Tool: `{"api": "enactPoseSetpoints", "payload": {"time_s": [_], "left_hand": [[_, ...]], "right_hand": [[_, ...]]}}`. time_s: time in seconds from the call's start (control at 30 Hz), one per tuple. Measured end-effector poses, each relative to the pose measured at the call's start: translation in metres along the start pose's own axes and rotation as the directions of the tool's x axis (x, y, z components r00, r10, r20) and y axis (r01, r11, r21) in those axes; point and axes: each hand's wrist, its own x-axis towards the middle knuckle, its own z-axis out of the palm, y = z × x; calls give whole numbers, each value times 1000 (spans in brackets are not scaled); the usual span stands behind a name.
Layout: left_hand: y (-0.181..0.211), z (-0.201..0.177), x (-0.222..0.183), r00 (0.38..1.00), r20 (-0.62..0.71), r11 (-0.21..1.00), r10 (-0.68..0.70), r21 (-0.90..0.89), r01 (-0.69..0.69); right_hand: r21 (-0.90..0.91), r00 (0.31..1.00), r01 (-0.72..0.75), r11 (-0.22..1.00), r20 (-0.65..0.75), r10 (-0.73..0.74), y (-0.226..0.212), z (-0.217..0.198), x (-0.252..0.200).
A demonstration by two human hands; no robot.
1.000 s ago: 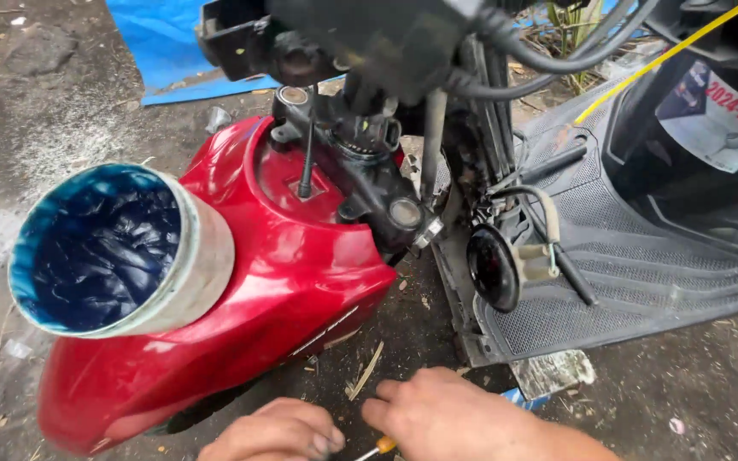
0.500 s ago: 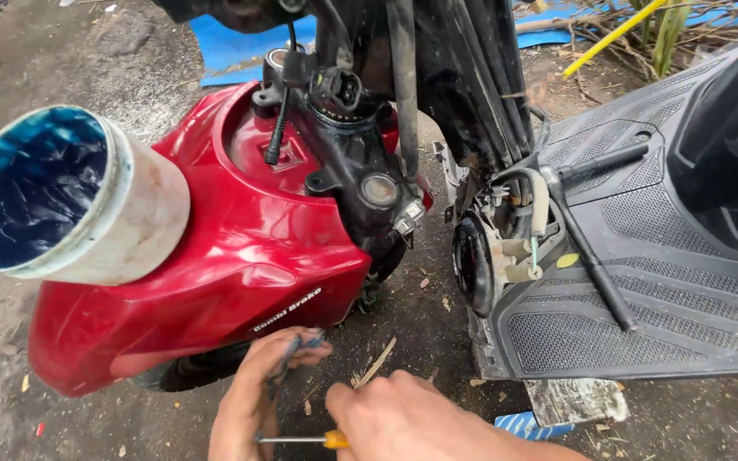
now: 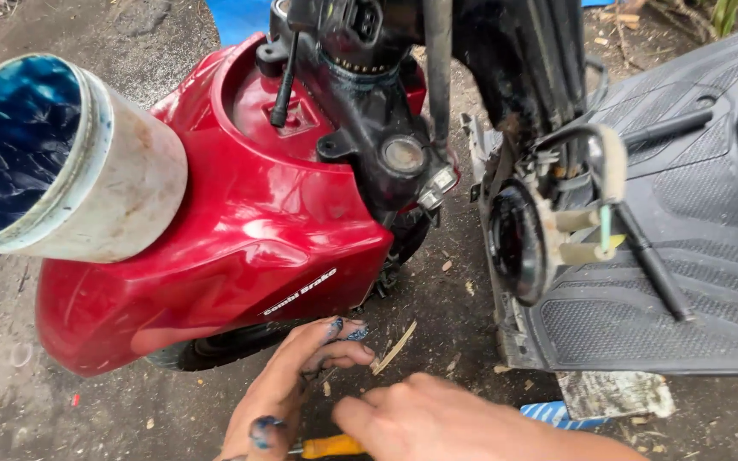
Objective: Applying grease to ball bearings and installing them into the steering head of a motorcycle.
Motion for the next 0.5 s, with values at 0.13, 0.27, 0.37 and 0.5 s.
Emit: {"api": "enactPoseSetpoints", "payload": {"time_s": [0.13,0.27,0.37,0.5], "left_hand": [[5,-12,-6,999,28,999,27,45,-28],[0,-30,-11,975,201,956,-96,293,34],[-14,-44,-22,973,216,973,-86,226,36],[-32,-67,-43,982,188,998,-12,64,-1]], "right_hand": [[-118,990,21,993,-138,-37,14,16,-15],[-177,989,-12,984,-147,-14,15,34,-23],[-143,956,-113,983,-286,68,12,39,-22],[55,800,-130,990,-584,137,-15,20,-15]]}}
